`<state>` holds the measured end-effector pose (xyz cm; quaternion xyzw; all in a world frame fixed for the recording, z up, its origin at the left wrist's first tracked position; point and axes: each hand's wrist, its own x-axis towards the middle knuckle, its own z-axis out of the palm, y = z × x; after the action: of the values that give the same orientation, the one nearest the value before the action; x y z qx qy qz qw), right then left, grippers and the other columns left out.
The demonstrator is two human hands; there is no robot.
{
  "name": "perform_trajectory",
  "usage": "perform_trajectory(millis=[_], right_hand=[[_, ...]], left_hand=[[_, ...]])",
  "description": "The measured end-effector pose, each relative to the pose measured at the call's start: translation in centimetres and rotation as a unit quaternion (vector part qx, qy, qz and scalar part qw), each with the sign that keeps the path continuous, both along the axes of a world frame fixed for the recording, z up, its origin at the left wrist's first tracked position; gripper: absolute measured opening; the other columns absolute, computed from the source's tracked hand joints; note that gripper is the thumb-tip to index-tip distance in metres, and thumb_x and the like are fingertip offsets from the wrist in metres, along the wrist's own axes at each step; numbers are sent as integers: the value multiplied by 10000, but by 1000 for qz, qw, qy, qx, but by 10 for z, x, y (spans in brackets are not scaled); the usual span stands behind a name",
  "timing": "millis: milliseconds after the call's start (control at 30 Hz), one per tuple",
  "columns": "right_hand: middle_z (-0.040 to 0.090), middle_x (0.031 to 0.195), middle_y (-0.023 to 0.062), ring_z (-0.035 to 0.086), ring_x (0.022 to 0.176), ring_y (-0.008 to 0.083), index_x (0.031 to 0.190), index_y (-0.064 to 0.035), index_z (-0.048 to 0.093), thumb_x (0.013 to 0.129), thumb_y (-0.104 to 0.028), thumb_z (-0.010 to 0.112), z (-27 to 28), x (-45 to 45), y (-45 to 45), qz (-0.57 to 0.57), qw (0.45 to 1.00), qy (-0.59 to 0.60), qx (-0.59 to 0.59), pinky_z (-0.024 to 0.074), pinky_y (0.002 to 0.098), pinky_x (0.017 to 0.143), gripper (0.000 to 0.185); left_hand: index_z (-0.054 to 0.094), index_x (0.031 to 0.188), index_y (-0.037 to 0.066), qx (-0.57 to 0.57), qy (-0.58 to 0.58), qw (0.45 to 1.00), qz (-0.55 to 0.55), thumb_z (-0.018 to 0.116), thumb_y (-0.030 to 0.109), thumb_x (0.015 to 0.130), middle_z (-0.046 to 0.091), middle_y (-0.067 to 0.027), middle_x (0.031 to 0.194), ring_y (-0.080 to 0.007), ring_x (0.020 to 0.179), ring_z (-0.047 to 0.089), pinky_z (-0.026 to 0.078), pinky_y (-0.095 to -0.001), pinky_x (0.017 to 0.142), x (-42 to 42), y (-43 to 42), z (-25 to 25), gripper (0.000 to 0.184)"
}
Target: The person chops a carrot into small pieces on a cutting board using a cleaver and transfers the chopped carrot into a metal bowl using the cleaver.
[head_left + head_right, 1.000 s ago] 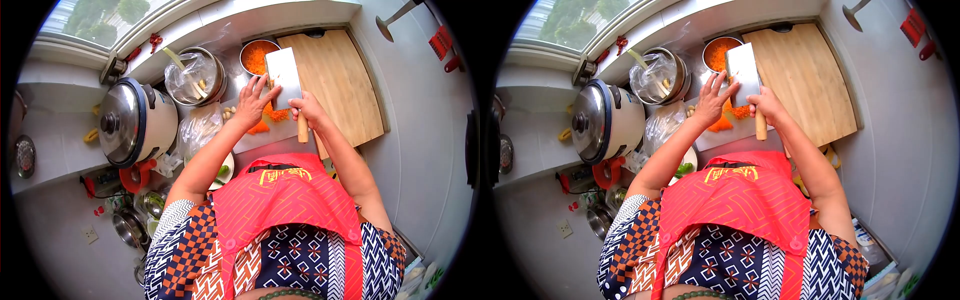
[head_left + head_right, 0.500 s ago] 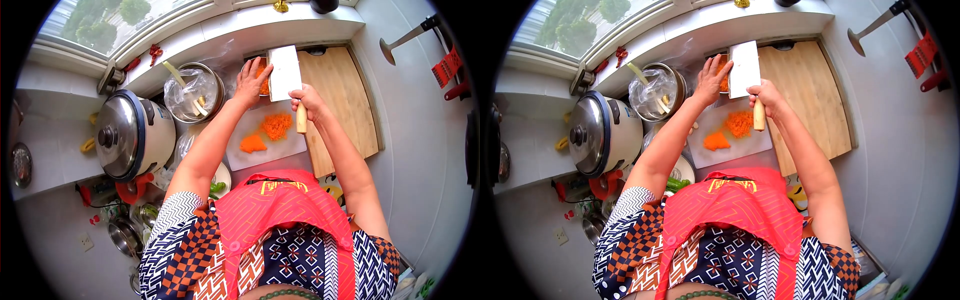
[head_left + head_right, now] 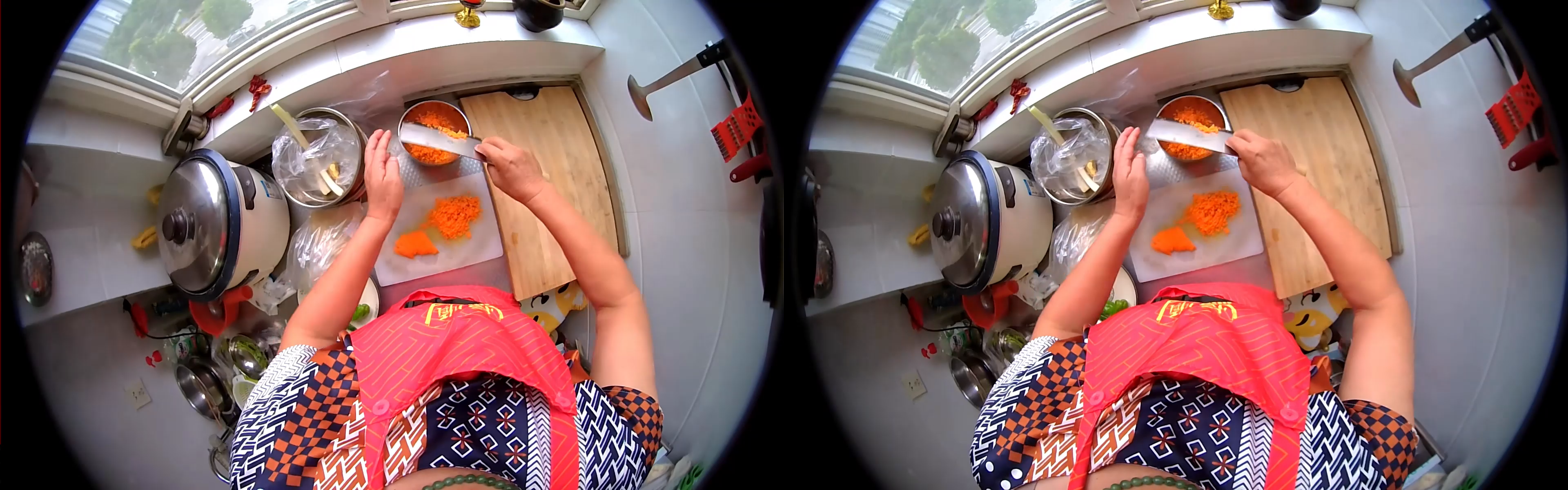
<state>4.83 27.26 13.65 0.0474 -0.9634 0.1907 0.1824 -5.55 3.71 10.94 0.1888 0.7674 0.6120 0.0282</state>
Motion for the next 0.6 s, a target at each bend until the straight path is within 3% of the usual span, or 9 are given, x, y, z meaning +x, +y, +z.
perform_trajectory(millis=[100,133,167,233,333,467,600], right_hand=[[564,866,29,621,651,261,811,-133,536,803,-58,542,-2,-6,4,32,995,6,96,504,372,516,76],[552,846,29,617,634,251,797,-137,527,800,-61,546,-6,-9,8,49,992,14,119,501,362,503,78],[540,826,29,614,618,241,782,-140,518,796,-64,550,-9,-12,12,65,988,22,141,498,352,491,84],[520,795,12,602,590,213,756,-151,502,779,-72,564,-8,-18,17,96,980,41,169,487,332,470,103],[523,796,-1,597,580,197,751,-152,499,769,-82,574,-7,-23,25,137,972,48,188,481,325,462,104],[525,804,-12,591,566,174,749,-150,490,759,-100,586,-3,-27,29,172,960,60,211,475,317,453,109],[497,778,-3,574,535,162,746,-147,481,748,-102,590,1,-27,31,189,952,62,232,467,314,449,117]], left_hand=[[477,1330,-5,-27,83,996,-13,446,116,924,378,-145,1424,-298,1317,362,265,-357,1103,7,-8,1,425],[450,1362,15,-46,119,990,-56,461,226,964,329,-147,1460,-318,1356,301,219,-373,1124,6,-7,0,450],[411,1420,131,-99,156,976,-115,458,380,971,238,-155,1511,-350,1409,176,147,-449,1139,1,-6,-2,515],[377,1443,277,-263,179,924,-211,417,551,939,140,-150,1554,-370,1438,36,74,-521,1134,-4,-4,0,575],[340,1446,369,-332,198,870,-306,365,677,887,76,-133,1573,-369,1445,-43,34,-562,1120,-14,7,-2,639],[301,1456,391,-374,181,840,-350,332,743,848,55,-121,1578,-374,1445,-37,24,-576,1116,-28,25,-6,704],[290,1457,404,-387,161,827,-375,341,719,865,46,-114,1580,-385,1443,-27,40,-584,1116,-35,37,-11,672]])
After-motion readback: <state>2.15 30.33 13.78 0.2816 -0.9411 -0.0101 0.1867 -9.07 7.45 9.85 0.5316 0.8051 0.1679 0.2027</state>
